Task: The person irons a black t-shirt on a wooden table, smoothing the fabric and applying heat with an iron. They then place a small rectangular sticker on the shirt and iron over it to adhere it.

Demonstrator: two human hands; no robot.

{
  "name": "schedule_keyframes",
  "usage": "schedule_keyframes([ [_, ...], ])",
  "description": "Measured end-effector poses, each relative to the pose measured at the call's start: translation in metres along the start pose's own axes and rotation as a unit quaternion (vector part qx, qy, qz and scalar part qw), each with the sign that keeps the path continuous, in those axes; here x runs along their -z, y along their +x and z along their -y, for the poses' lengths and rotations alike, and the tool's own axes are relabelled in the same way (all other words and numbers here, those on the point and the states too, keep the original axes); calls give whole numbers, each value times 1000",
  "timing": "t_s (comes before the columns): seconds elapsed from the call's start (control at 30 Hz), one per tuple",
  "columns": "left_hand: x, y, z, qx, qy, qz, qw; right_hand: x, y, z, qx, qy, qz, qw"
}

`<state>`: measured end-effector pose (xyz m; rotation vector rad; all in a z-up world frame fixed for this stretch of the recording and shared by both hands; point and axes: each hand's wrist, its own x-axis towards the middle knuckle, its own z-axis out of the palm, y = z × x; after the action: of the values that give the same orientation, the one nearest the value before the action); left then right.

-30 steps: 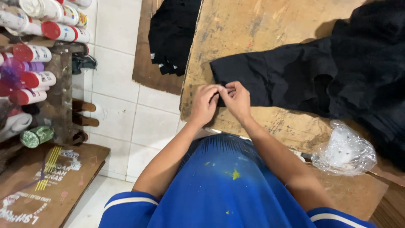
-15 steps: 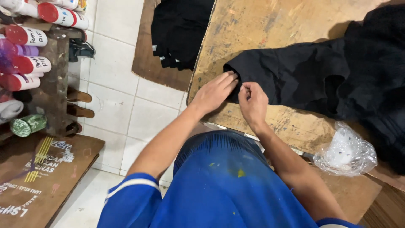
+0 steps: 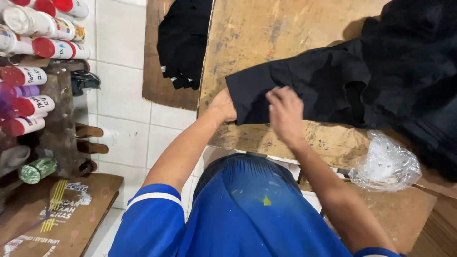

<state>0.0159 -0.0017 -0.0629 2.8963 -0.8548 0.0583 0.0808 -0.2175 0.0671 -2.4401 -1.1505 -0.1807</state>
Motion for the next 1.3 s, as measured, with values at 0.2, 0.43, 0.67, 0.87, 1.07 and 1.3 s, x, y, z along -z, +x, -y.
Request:
schedule_keyframes([
  [0.2,11,-1,2,-1,4,44,999,26,-7,-48,-43,-62,202,976],
  [0.43,21,0,-2,7,16,87,996,22,-5,-45,-70,-51,219,972],
  [0.67,32,-1,2,11,27,134,990,-10,-18,-42,51,-54,208,975],
  [0.87,30,-32,12,32,3,144,989,-11,-16,-42,56,-63,205,975],
  [1.07,92,-39,11,64,-28,79,994,-14,-14,-29,37,-67,195,978],
  [1.3,65,-52,10,45,-43,-26,998,-24,-11,-5,63,-61,208,974],
])
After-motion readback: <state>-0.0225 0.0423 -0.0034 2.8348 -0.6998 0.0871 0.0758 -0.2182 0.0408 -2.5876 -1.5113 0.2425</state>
